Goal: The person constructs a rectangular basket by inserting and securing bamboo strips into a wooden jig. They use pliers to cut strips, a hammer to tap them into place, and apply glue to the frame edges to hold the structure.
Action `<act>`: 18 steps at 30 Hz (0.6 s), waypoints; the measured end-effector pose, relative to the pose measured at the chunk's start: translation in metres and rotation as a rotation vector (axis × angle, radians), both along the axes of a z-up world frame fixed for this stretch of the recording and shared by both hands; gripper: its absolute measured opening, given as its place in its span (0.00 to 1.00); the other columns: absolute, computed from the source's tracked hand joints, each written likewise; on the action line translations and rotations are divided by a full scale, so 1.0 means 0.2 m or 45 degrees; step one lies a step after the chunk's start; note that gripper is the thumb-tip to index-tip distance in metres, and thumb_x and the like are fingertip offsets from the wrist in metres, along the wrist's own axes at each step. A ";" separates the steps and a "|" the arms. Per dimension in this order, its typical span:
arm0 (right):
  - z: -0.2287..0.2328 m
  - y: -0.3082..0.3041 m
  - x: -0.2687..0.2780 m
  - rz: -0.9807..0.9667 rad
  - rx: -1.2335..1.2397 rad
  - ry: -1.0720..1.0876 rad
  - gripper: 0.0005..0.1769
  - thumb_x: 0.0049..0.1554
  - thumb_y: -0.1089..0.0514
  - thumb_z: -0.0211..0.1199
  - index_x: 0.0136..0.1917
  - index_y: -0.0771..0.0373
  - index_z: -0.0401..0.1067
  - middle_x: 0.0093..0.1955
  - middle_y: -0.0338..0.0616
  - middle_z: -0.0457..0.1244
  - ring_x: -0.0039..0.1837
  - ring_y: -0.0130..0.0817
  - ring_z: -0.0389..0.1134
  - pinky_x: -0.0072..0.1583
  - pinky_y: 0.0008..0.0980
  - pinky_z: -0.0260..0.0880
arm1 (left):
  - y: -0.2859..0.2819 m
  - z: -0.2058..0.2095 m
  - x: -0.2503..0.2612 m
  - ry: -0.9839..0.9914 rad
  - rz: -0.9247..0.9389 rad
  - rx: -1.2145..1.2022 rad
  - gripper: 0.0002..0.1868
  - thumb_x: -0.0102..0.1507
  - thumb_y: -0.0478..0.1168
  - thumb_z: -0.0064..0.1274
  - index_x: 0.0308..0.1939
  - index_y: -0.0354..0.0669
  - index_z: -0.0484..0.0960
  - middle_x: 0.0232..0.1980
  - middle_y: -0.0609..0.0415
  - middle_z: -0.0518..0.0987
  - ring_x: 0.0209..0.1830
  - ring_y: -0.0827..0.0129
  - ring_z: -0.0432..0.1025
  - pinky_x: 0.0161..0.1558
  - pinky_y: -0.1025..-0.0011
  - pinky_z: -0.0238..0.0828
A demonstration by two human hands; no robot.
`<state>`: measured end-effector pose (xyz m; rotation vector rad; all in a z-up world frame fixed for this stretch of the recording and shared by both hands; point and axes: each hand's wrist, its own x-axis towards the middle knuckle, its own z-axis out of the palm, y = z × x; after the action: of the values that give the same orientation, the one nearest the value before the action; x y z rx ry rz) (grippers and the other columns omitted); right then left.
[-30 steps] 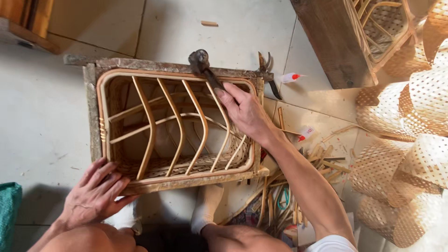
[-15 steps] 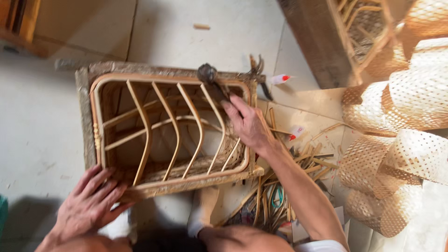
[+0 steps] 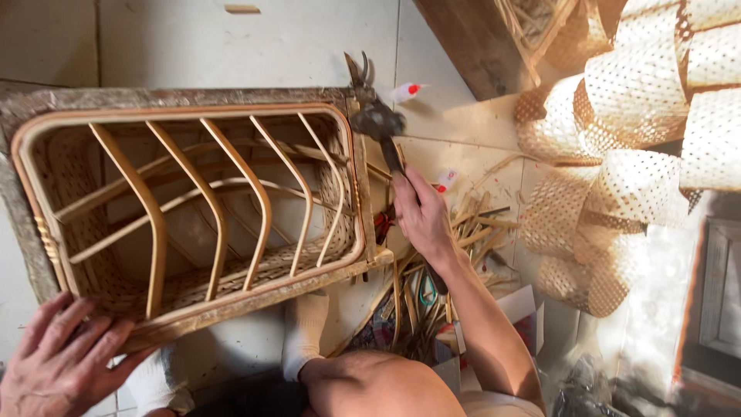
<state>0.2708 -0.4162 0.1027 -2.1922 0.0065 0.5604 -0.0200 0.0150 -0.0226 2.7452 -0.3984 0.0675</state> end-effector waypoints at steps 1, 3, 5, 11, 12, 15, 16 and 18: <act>-0.01 -0.05 -0.07 -0.005 0.031 0.010 0.17 0.69 0.52 0.44 0.59 0.63 0.70 0.27 0.36 0.58 0.25 0.22 0.56 0.25 0.28 0.58 | 0.03 -0.03 -0.01 0.041 -0.013 0.011 0.27 0.47 0.57 0.70 0.41 0.43 0.86 0.42 0.51 0.83 0.61 0.50 0.74 0.74 0.44 0.64; -0.05 -0.12 -0.21 0.157 0.036 -0.054 0.16 0.71 0.53 0.46 0.60 0.64 0.70 0.31 0.36 0.60 0.29 0.20 0.59 0.27 0.25 0.61 | 0.07 -0.11 0.01 0.104 -0.018 0.042 0.26 0.46 0.55 0.72 0.40 0.43 0.87 0.41 0.50 0.83 0.62 0.49 0.75 0.77 0.40 0.64; -0.07 -0.18 -0.32 0.139 -0.012 -0.065 0.16 0.70 0.54 0.47 0.65 0.63 0.68 0.32 0.36 0.61 0.30 0.20 0.61 0.29 0.25 0.62 | 0.11 -0.16 0.06 0.047 -0.017 -0.037 0.27 0.46 0.54 0.74 0.39 0.41 0.87 0.40 0.48 0.82 0.63 0.44 0.74 0.74 0.38 0.63; -0.05 -0.22 -0.61 -0.038 0.004 -0.045 0.23 0.68 0.56 0.53 0.73 0.65 0.65 0.29 0.36 0.58 0.33 0.22 0.61 0.34 0.26 0.64 | 0.17 -0.18 0.04 0.164 -0.069 0.082 0.29 0.40 0.53 0.76 0.38 0.40 0.87 0.40 0.45 0.83 0.64 0.41 0.73 0.75 0.39 0.60; -0.03 -0.22 -0.62 -0.023 -0.030 -0.039 0.22 0.68 0.56 0.53 0.72 0.65 0.65 0.30 0.36 0.59 0.33 0.22 0.61 0.34 0.26 0.64 | 0.18 -0.20 0.07 0.195 -0.061 0.121 0.29 0.39 0.54 0.76 0.38 0.40 0.88 0.40 0.45 0.83 0.64 0.42 0.73 0.75 0.39 0.60; 0.04 -0.23 -0.63 0.025 -0.093 0.043 0.21 0.66 0.56 0.54 0.70 0.65 0.67 0.29 0.36 0.60 0.30 0.23 0.62 0.33 0.26 0.63 | 0.23 -0.23 0.10 0.107 0.019 0.096 0.31 0.42 0.50 0.75 0.45 0.43 0.85 0.49 0.45 0.83 0.70 0.40 0.74 0.78 0.37 0.55; 0.04 -0.22 -0.63 0.049 -0.102 0.081 0.21 0.65 0.57 0.55 0.69 0.65 0.67 0.28 0.36 0.61 0.29 0.23 0.61 0.32 0.26 0.63 | 0.27 -0.24 0.10 0.377 0.323 -0.565 0.38 0.43 0.52 0.73 0.56 0.52 0.78 0.57 0.54 0.79 0.69 0.49 0.72 0.71 0.41 0.59; 0.04 -0.21 -0.55 0.136 -0.099 0.102 0.13 0.66 0.57 0.54 0.60 0.65 0.70 0.31 0.35 0.63 0.28 0.23 0.62 0.27 0.25 0.64 | 0.35 -0.23 0.11 0.408 0.707 -0.867 0.38 0.47 0.52 0.71 0.59 0.50 0.75 0.59 0.51 0.78 0.68 0.48 0.72 0.69 0.43 0.61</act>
<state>0.1601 -0.4577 0.1105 -2.2536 -0.0473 0.7189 0.0026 0.0856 -0.0677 2.0576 0.4121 -0.0813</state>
